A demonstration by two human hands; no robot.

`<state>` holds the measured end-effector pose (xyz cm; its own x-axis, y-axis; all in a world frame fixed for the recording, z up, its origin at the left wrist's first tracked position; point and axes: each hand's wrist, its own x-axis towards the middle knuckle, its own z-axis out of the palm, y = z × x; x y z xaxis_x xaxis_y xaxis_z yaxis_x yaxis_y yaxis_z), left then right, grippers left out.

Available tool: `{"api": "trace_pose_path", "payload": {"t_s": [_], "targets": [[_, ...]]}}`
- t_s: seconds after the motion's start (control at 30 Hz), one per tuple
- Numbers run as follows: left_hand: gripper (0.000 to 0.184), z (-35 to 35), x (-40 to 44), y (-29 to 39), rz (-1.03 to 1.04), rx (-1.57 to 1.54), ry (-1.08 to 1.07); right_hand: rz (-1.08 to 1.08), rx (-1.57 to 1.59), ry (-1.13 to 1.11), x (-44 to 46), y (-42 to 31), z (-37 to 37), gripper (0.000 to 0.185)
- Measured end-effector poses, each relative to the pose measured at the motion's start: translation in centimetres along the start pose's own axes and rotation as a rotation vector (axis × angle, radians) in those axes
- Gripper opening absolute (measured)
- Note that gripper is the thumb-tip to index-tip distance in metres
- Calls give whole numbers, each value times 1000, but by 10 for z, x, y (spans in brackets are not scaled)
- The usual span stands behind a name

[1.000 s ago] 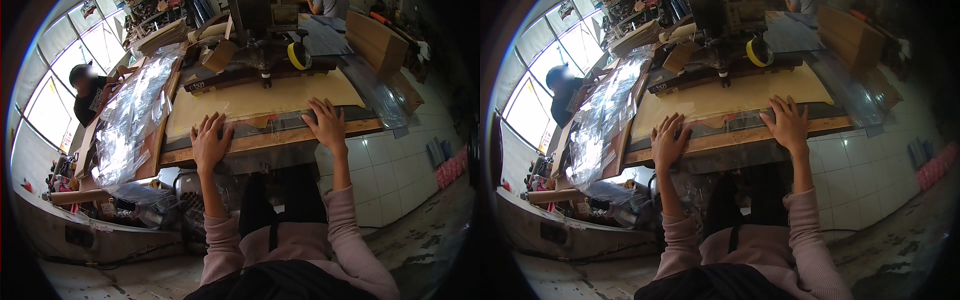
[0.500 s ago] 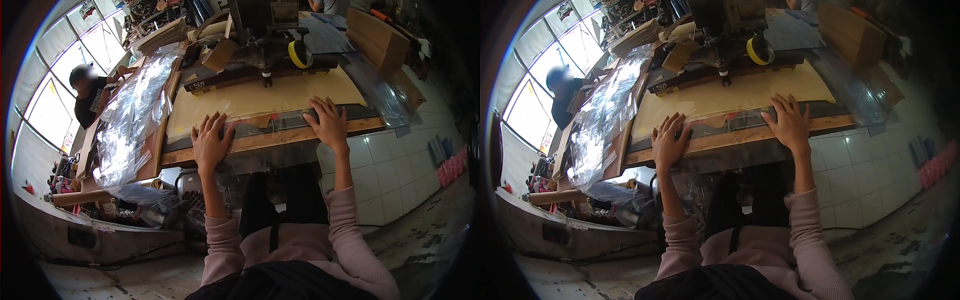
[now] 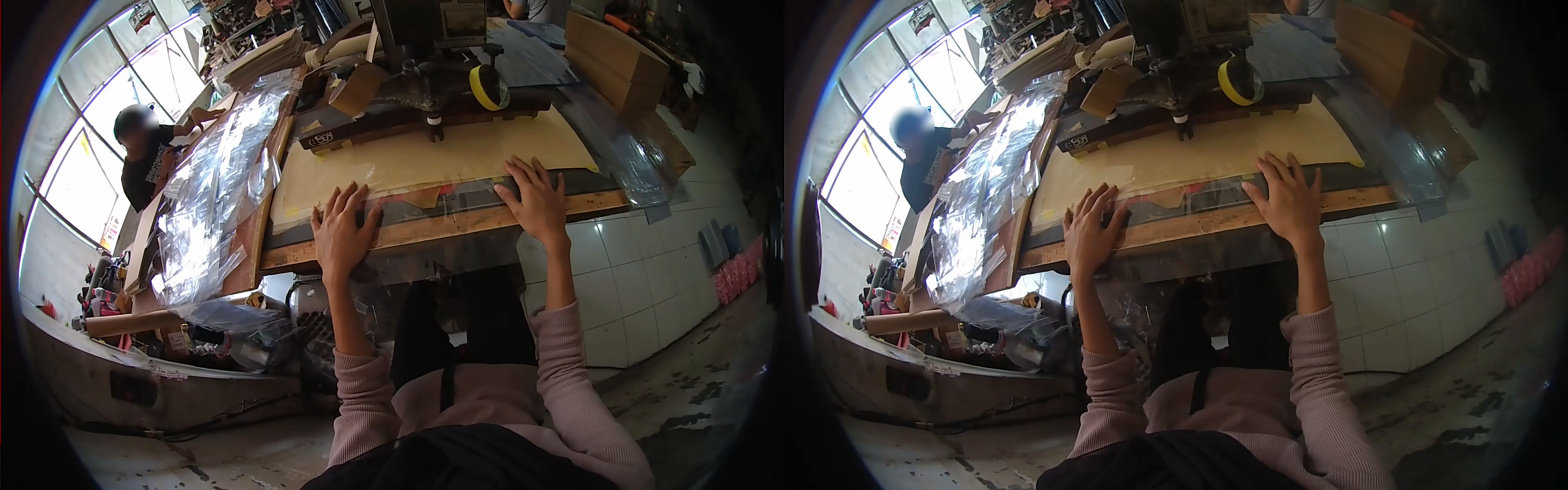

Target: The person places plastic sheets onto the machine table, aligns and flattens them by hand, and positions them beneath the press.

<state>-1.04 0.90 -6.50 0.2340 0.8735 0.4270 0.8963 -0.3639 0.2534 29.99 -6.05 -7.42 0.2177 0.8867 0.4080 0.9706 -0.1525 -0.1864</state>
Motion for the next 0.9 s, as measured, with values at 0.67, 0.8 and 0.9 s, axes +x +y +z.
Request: {"api": "trace_pose_path", "payload": {"t_s": [0.67, 0.8, 0.9], "targets": [[47, 0, 0, 0, -2, -6, -3, 6, 18, -8, 1, 1, 1, 56], [47, -2, 0, 1, -4, -6, 0, 7, 17, -8, 0, 0, 1, 56], [46, 0, 0, 0, 2, -18, 14, 7, 13, -6, 0, -1, -1, 56]]}}
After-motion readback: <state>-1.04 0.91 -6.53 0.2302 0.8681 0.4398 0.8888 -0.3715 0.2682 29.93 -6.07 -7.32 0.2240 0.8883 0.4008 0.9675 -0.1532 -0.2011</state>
